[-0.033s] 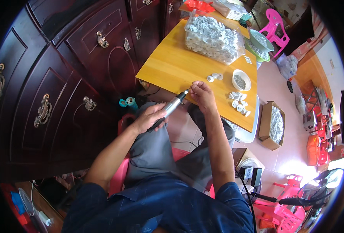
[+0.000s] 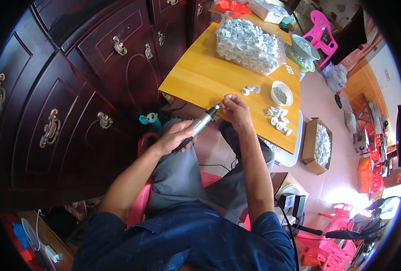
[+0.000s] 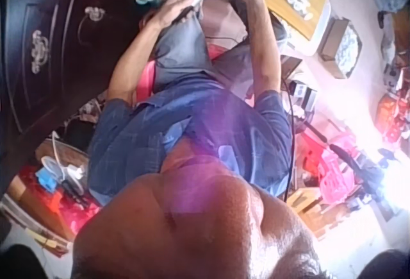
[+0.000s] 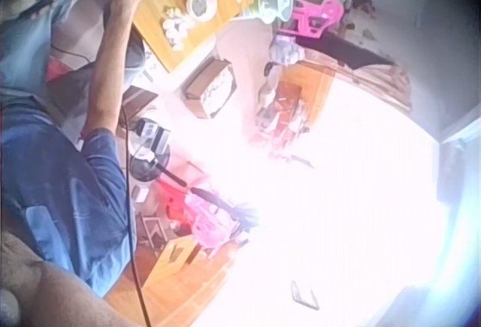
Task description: Assembling small white plastic components using an electric screwdriver by inserting screws into prepared housings.
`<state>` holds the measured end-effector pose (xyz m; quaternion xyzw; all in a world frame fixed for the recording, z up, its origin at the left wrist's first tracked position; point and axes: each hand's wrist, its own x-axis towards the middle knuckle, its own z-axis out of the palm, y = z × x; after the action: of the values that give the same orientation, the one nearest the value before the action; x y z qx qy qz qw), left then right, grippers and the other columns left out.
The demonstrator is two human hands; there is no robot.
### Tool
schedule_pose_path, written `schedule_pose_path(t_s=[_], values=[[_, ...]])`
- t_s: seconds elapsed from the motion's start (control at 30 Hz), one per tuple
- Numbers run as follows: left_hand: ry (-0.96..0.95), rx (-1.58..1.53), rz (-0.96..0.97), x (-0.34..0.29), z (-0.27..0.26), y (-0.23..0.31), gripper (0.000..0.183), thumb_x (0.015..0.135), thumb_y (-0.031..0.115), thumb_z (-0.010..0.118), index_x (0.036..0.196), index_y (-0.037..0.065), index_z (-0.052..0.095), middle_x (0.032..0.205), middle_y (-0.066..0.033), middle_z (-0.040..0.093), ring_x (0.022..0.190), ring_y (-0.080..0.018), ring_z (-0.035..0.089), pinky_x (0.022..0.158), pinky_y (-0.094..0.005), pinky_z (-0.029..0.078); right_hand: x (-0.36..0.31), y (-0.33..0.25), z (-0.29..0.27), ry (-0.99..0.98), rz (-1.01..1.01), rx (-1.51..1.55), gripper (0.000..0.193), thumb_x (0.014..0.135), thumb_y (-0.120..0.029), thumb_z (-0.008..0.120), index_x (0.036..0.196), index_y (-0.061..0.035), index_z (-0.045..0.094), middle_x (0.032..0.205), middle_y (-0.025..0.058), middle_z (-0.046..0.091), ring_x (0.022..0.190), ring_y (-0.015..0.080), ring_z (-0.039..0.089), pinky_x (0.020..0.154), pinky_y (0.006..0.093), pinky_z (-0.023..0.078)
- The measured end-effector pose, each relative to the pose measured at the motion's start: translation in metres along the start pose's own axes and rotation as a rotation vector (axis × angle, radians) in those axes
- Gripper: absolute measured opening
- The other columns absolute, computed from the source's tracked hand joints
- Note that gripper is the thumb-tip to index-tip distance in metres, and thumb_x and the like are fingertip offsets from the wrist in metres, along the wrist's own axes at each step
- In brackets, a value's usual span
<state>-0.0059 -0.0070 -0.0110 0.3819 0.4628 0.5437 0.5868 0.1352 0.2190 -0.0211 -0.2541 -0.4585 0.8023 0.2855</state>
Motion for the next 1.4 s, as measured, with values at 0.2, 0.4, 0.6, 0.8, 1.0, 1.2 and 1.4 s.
schedule_pose_path(t_s=[0.2,0.4,0.6,0.8,1.0,1.2,1.4], values=[[-0.002,0.007,0.002,0.001,0.000,-0.002,0.044,0.099,0.042,0.052,0.124,0.006,0.051,0.086,-0.0017,0.057,0.063,-0.0053,0.054,0.048,-0.0193,0.045,-0.001,-0.002,0.003,0.003,-0.010,0.057,0.007,0.092,-0.003,0.063,0.099,-0.0029,0.062,0.085,0.0042,0.063,0.075,0.0127,0.061,0.069,0.0231,0.052],[0.046,0.032,0.005,0.000,0.006,0.003,0.045,0.098,0.046,0.051,0.117,0.006,0.057,0.082,0.0002,0.055,0.058,-0.0030,0.051,0.048,-0.0171,0.043,0.001,-0.001,0.004,0.036,-0.013,0.035,0.007,0.092,-0.004,0.064,0.099,-0.0036,0.062,0.086,0.0037,0.064,0.075,0.0126,0.062,0.070,0.0237,0.052],[-0.006,-0.011,-0.016,0.001,0.000,0.000,0.046,0.099,0.041,0.052,0.128,0.006,0.050,0.086,-0.0016,0.057,0.064,-0.0051,0.054,0.049,-0.0190,0.045,-0.001,0.001,0.001,0.031,-0.032,0.029,0.012,0.091,-0.005,0.065,0.102,-0.0048,0.062,0.089,0.0042,0.066,0.078,0.0136,0.064,0.071,0.0248,0.054],[0.019,-0.058,0.011,0.002,0.000,-0.001,0.048,0.099,0.037,0.052,0.134,0.004,0.047,0.085,-0.0030,0.058,0.063,-0.0056,0.054,0.049,-0.0195,0.045,-0.004,-0.006,0.011,0.073,-0.023,-0.079,0.022,0.091,-0.009,0.067,0.110,-0.0027,0.060,0.092,0.0046,0.066,0.079,0.0130,0.065,0.070,0.0254,0.054],[0.068,-0.090,0.023,0.002,0.003,-0.002,0.049,0.099,0.034,0.051,0.136,0.002,0.046,0.085,-0.0037,0.059,0.063,-0.0056,0.054,0.048,-0.0195,0.044,0.009,-0.027,-0.027,0.320,-0.315,-0.417,0.027,0.089,-0.011,0.068,0.114,-0.0026,0.059,0.093,0.0061,0.066,0.078,0.0133,0.064,0.069,0.0263,0.053],[0.071,-0.088,0.029,0.000,0.005,0.001,0.048,0.099,0.036,0.052,0.132,0.002,0.049,0.087,-0.0038,0.058,0.062,-0.0051,0.053,0.048,-0.0188,0.044,0.028,-0.044,-0.059,0.673,-0.630,-1.069,0.030,0.085,-0.007,0.067,0.114,-0.0048,0.060,0.104,0.0155,0.063,0.085,0.0234,0.065,0.077,0.0341,0.053],[0.069,-0.100,0.042,0.001,0.005,-0.003,0.052,0.099,0.036,0.053,0.136,0.000,0.046,0.088,-0.0064,0.059,0.063,-0.0076,0.054,0.048,-0.0203,0.045,0.049,-0.048,-0.074,0.603,-0.532,-1.407,0.029,0.084,-0.012,0.063,0.112,-0.0077,0.060,0.109,0.0217,0.061,0.099,0.0378,0.061,0.087,0.0470,0.049]])
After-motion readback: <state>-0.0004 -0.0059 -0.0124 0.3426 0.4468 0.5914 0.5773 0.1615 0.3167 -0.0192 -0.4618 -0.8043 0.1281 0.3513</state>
